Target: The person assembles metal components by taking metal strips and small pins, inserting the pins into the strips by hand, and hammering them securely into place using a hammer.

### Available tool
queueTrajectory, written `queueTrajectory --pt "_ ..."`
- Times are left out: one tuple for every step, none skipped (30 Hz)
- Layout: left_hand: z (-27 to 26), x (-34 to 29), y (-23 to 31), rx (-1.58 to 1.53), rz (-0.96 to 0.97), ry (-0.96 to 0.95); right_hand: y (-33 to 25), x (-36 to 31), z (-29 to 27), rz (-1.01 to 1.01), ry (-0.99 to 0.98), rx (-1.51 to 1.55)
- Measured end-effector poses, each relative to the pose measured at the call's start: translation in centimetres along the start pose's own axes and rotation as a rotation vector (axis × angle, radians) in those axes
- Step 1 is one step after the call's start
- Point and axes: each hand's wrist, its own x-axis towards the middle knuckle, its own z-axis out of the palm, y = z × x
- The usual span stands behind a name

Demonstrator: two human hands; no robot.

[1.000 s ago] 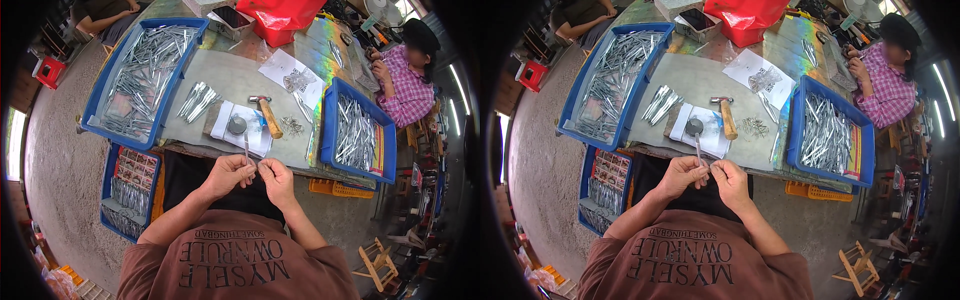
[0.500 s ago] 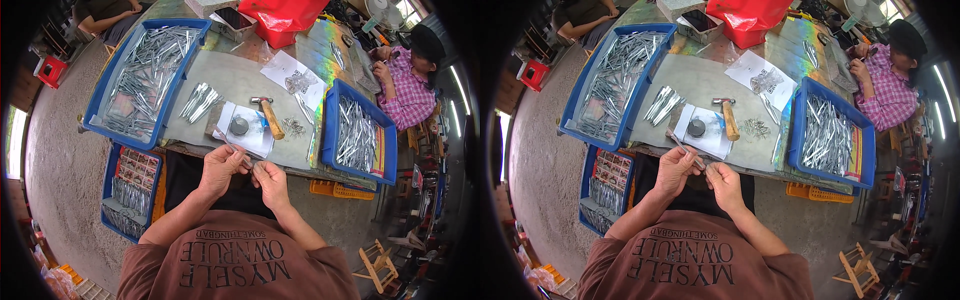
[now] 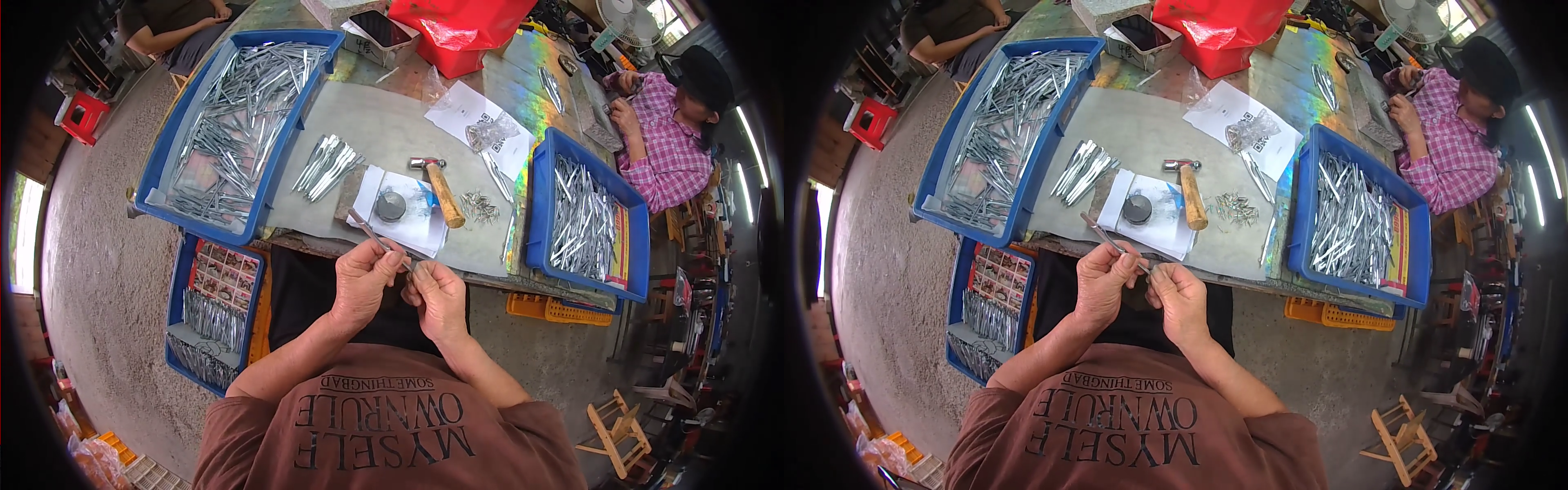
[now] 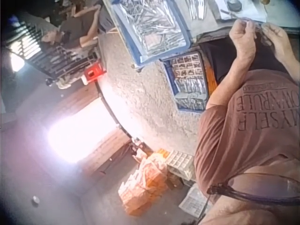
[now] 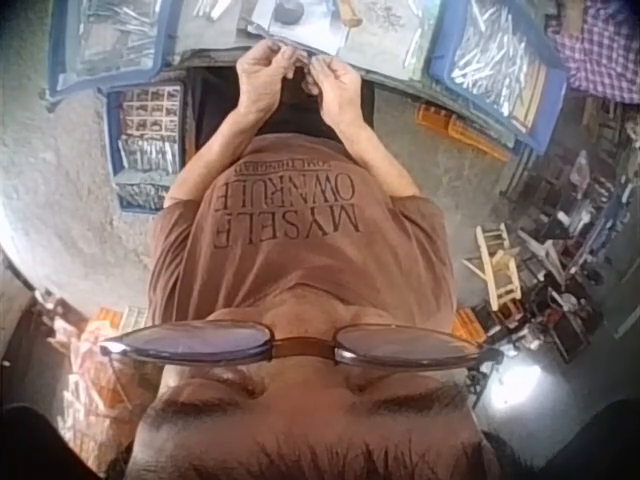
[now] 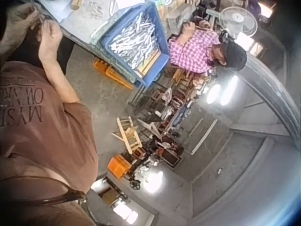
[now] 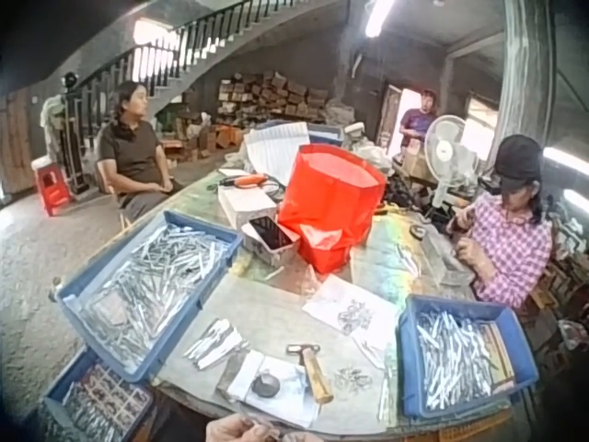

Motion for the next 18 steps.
queueTrajectory --pt "-0.1 0.0 0.0 0.0 0.001 0.0 0.0 0.2 0.0 0.011 -0.009 0.02" --pt "-0.2 0.1 -0.1 0.02 0.018 0.005 0.0 0.3 0.0 0.011 -0.009 0.02" --pt "-0.2 0.1 -0.1 0.04 0.036 0.011 0.1 0.5 0.1 0.028 -0.002 0.016" --pt "-0.2 0.1 0.0 0.041 0.037 0.011 0.1 0.6 0.1 0.046 0.005 0.012" --pt "-0.2 0.1 0.0 0.042 0.045 0.018 0.1 0.8 0.0 0.046 0.004 0.012" --pt "-0.2 0.1 0.1 0.044 0.052 0.026 0.1 0.9 0.0 0.04 0.008 -0.013" --pt "-0.2 0.1 0.1 0.046 0.052 0.026 0.2 1.0 0.0 0.035 0.013 -0.039" --pt "-0.2 0.2 0.1 0.039 0.06 0.036 0.2 1.1 -0.1 0.035 0.012 -0.037" --pt "-0.2 0.2 0.1 0.033 0.069 0.045 0.3 1.2 -0.2 0.044 0.003 -0.039" --pt "-0.2 0.3 0.1 0.035 0.07 0.043 0.3 1.3 -0.2 0.053 -0.006 -0.04" --pt "-0.3 0.4 0.1 0.022 0.066 0.044 0.3 1.3 -0.2 0.051 -0.007 -0.037" --pt "-0.4 0.4 0.1 0.009 0.063 0.044 0.3 1.3 -0.2 0.063 -0.016 -0.04" --pt "-0.4 0.5 0.0 0.012 0.064 0.042 0.2 1.3 -0.1 0.075 -0.024 -0.042" --pt "-0.5 0.7 0.0 -0.009 0.059 0.038 0.3 1.3 -0.2 0.072 -0.024 -0.038" --pt "-0.6 0.8 0.0 -0.03 0.055 0.034 0.3 1.3 -0.2 0.068 -0.046 -0.047" --pt "-0.6 1.0 0.2 -0.028 0.056 0.031 0.3 1.3 -0.3 0.064 -0.067 -0.055" --pt "-0.6 1.2 0.5 -0.02 0.058 0.044 0.2 1.3 -0.4 0.061 -0.067 -0.052" --pt "-0.7 1.5 0.7 -0.012 0.06 0.057 0.2 1.2 -0.5 0.046 -0.064 -0.06"
